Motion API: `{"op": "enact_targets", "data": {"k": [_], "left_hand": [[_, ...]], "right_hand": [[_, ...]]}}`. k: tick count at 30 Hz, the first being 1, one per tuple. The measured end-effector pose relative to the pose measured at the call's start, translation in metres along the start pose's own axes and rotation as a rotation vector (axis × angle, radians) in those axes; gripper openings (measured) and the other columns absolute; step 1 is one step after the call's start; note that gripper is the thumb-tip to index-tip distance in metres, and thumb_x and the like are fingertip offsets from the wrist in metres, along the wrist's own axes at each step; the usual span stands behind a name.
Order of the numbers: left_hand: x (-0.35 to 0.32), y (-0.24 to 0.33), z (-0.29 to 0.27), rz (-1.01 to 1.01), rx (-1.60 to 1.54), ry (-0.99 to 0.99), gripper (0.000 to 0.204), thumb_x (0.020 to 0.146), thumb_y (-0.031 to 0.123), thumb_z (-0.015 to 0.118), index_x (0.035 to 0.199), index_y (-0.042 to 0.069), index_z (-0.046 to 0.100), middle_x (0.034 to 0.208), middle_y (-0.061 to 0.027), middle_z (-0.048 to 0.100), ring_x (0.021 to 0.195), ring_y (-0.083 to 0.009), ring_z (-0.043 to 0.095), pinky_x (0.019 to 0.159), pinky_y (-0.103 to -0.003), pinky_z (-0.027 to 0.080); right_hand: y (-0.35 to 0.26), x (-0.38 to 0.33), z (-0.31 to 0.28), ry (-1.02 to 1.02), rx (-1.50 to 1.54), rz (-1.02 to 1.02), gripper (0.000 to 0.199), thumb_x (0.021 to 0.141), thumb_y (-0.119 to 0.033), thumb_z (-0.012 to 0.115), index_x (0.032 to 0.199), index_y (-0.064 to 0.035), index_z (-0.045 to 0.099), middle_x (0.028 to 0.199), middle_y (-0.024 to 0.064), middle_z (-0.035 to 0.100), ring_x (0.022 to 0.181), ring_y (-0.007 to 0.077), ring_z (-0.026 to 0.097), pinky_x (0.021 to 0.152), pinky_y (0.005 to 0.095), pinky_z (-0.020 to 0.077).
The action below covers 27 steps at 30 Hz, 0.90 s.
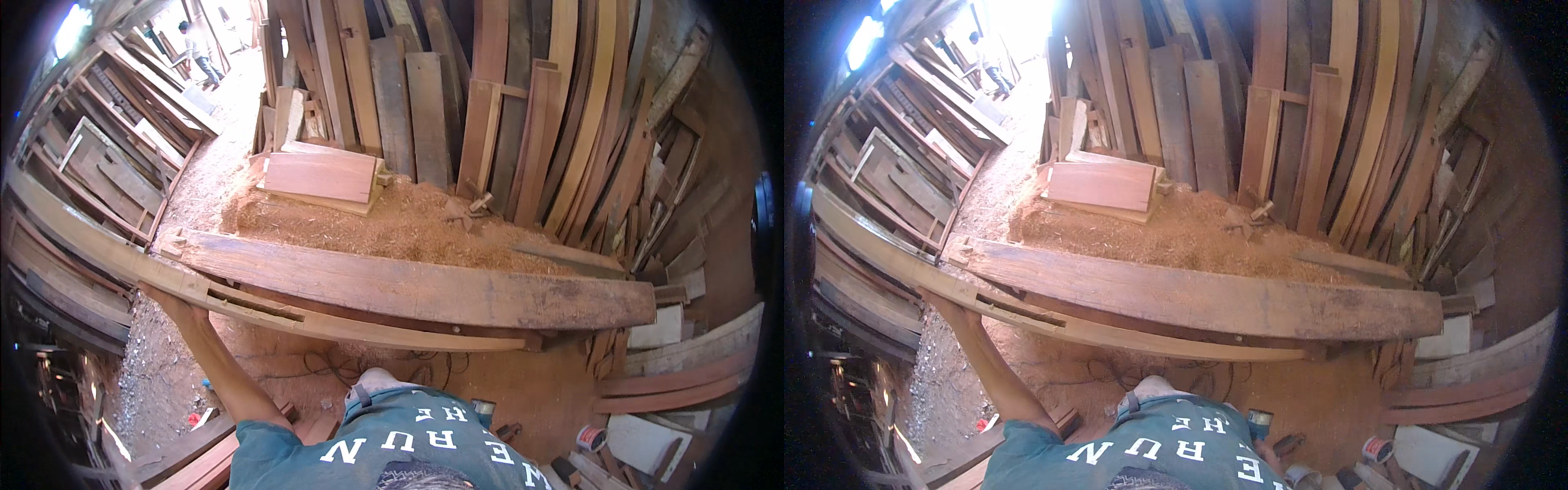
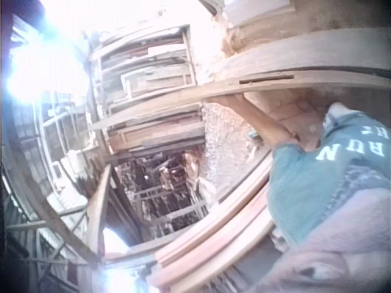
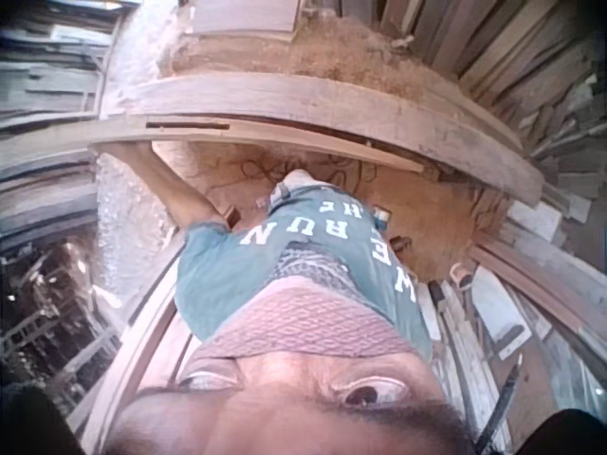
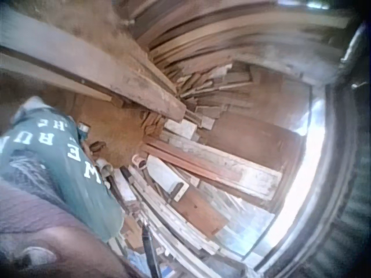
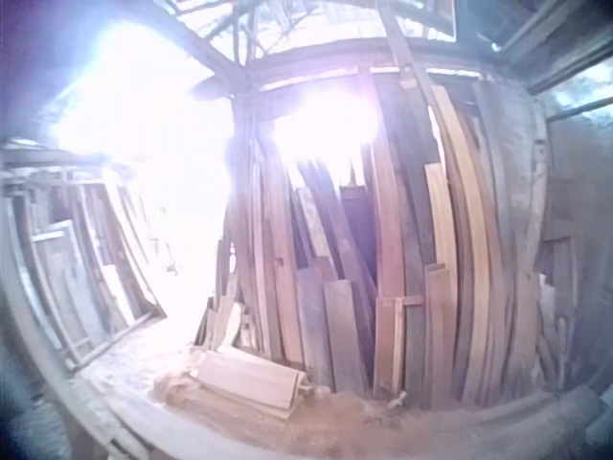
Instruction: The person uses a handheld electric router to smooth and shape the edges of a long wooden plank. They guide the tool along the length of the wood, creating a groove and removing material. The person flips the plank over to work on the other side.
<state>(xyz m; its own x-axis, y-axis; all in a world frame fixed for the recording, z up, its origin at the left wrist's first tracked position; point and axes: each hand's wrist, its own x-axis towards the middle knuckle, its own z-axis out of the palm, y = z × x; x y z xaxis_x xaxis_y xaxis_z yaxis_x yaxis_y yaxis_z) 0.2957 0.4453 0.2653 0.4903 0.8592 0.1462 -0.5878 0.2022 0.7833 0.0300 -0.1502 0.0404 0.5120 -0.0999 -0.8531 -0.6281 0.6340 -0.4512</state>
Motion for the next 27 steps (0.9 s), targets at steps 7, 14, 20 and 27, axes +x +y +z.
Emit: {"op": "enact_targets", "data": {"k": [7,14,20,27], "left_hand": [[0.027,0.022,0.033,0.112,0.108,-0.128,0.073,0.107,0.066,0.043,0.153,0.009,0.042,0.134,-0.0122,0.060,0.121,-0.0252,0.061,0.102,-0.041,0.054],[0.050,0.025,0.107,0.171,0.323,-0.221,0.086,0.105,0.067,0.046,0.154,-0.004,0.043,0.148,-0.0190,0.056,0.127,-0.0270,0.058,0.109,-0.039,0.047],[0.023,-0.015,0.171,0.521,0.758,-0.494,0.074,0.105,0.062,0.052,0.122,-0.008,0.070,0.110,-0.0183,0.076,0.102,-0.0234,0.069,0.089,-0.038,0.055],[-0.080,-0.093,0.215,0.115,0.935,-0.905,0.046,0.098,0.037,0.073,0.122,-0.004,0.072,0.096,-0.0153,0.079,0.085,-0.0195,0.075,0.073,-0.036,0.060]], "right_hand": [[-0.013,0.006,0.001,0.072,-0.021,-0.079,0.023,0.096,-0.025,0.066,0.113,-0.0126,0.077,0.097,0.0071,0.074,0.095,0.0213,0.070,0.090,0.0391,0.0526],[-0.015,0.000,-0.006,0.129,0.000,-0.139,0.023,0.095,-0.024,0.066,0.113,-0.0126,0.076,0.096,0.0074,0.073,0.093,0.0218,0.070,0.088,0.0397,0.0527],[-0.018,0.000,-0.004,0.173,-0.013,-0.176,0.023,0.095,-0.023,0.066,0.113,-0.0125,0.075,0.095,0.0076,0.073,0.092,0.0221,0.069,0.088,0.0402,0.0529],[-0.020,0.000,-0.008,0.252,0.000,-0.231,0.023,0.095,-0.022,0.066,0.113,-0.0124,0.074,0.094,0.0079,0.072,0.090,0.0226,0.069,0.086,0.0409,0.0530]]}}
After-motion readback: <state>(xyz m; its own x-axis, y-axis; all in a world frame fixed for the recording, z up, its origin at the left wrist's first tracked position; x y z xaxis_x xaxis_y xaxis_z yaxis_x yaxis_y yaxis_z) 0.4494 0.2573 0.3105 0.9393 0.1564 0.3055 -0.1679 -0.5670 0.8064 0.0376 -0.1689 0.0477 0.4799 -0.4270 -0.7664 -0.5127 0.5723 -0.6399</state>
